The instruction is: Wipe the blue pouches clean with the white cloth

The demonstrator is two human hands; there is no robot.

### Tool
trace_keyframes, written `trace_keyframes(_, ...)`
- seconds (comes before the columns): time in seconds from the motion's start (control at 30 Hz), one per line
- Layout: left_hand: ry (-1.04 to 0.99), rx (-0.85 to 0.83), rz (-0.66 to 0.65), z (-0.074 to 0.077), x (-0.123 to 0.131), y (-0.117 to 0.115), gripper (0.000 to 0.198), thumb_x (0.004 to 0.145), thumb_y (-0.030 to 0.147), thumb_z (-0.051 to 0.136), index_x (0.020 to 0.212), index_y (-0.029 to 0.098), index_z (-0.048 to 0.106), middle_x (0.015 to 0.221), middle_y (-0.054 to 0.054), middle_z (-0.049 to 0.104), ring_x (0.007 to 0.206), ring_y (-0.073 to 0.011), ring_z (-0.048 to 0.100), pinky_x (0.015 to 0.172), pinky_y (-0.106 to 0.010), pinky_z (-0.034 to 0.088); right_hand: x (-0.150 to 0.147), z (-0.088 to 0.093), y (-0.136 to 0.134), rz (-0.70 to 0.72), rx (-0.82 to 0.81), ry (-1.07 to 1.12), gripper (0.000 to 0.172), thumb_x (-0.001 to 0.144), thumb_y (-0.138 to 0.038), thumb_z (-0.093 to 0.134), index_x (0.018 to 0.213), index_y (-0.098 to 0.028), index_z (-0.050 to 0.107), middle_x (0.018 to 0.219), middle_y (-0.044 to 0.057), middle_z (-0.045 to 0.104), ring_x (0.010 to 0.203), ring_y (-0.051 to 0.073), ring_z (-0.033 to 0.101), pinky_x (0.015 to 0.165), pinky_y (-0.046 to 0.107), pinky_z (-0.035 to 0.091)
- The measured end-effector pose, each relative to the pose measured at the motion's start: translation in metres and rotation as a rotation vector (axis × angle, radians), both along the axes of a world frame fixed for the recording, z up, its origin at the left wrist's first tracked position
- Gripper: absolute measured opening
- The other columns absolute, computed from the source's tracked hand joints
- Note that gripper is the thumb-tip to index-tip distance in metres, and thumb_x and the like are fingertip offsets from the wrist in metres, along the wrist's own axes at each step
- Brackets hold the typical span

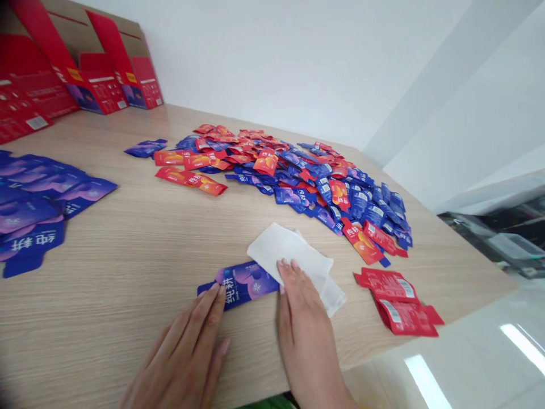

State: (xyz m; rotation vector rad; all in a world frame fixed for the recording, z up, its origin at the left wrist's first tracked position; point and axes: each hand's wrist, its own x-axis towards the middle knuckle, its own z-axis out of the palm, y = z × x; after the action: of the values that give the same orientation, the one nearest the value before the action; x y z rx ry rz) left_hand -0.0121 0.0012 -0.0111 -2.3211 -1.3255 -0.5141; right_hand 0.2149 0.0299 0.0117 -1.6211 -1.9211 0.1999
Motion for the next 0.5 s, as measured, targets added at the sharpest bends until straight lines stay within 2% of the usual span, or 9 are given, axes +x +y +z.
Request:
trace_keyframes(0.07,-0.006,-0.001,0.037,-0.003,0.0,-0.002,0.066,0.098,0.034,0.054,0.155,-0.001,0.051,0.155,-0.019,0.066,0.133,-0.028,0.07,0.098,-0.037,0.063,0.004,0.003,-0.003,-0.062,-0.004,0.036,0.048,0.111,-0.028,0.047,0.157,-0.025,0.062,0.16,0.011,0.063,0.148,0.035,0.061,0.121,0.069,0.05)
trace_keyframes(0.13,0.013,0.016,0.052,-0.007,-0.001,-0.003,0.066,0.098,0.035,0.053,0.152,-0.002,0.052,0.154,-0.02,0.067,0.133,-0.0293,0.07,0.099,-0.039,0.062,-0.005,0.008,-0.006,-0.042,0.005,0.063,0.049,0.111,-0.025,0.047,0.159,-0.029,0.059,0.162,0.007,0.061,0.149,0.032,0.06,0.122,0.065,0.052)
trace_keyframes(0.23,0.085,0.035,0.01,-0.013,-0.005,-0.005,0.061,0.097,0.032,0.051,0.149,0.001,0.057,0.152,-0.02,0.068,0.135,-0.0299,0.068,0.104,-0.04,0.06,-0.036,0.014,-0.009,0.192,0.05,0.053,0.063,0.107,-0.012,0.045,0.167,-0.033,0.047,0.166,0.001,0.057,0.154,0.025,0.054,0.123,0.051,0.054)
trace_keyframes(0.3,0.117,0.009,0.001,-0.017,-0.007,-0.007,0.058,0.096,0.029,0.048,0.147,0.007,0.06,0.146,-0.017,0.073,0.135,-0.0288,0.067,0.107,-0.04,0.058,-0.055,0.012,-0.008,0.376,0.085,0.001,0.073,0.101,-0.004,0.044,0.17,-0.028,0.041,0.165,0.001,0.057,0.155,0.021,0.052,0.125,0.044,0.053)
trace_keyframes(0.37,0.127,-0.025,0.015,-0.018,-0.008,-0.009,0.055,0.096,0.027,0.046,0.146,0.01,0.061,0.142,-0.014,0.076,0.135,-0.0277,0.067,0.11,-0.04,0.055,-0.064,0.006,-0.007,0.455,0.085,-0.073,0.078,0.094,0.003,0.043,0.169,-0.02,0.043,0.165,0.004,0.058,0.156,0.019,0.051,0.126,0.042,0.05)
trace_keyframes(0.43,0.126,-0.035,0.047,-0.016,-0.006,-0.008,0.055,0.098,0.028,0.046,0.147,0.007,0.06,0.146,-0.015,0.073,0.139,-0.0279,0.064,0.112,-0.04,0.052,-0.057,0.0,-0.006,0.418,0.078,-0.134,0.08,0.089,0.008,0.04,0.165,-0.017,0.048,0.166,0.005,0.057,0.157,0.019,0.05,0.128,0.044,0.049)
trace_keyframes(0.5,0.12,-0.007,0.048,-0.012,-0.004,-0.006,0.058,0.099,0.028,0.047,0.149,0.002,0.056,0.15,-0.018,0.07,0.141,-0.0286,0.062,0.113,-0.04,0.05,-0.037,-0.005,-0.005,0.334,0.067,-0.168,0.079,0.088,0.008,0.039,0.162,-0.017,0.052,0.166,0.006,0.056,0.156,0.021,0.051,0.127,0.048,0.05)
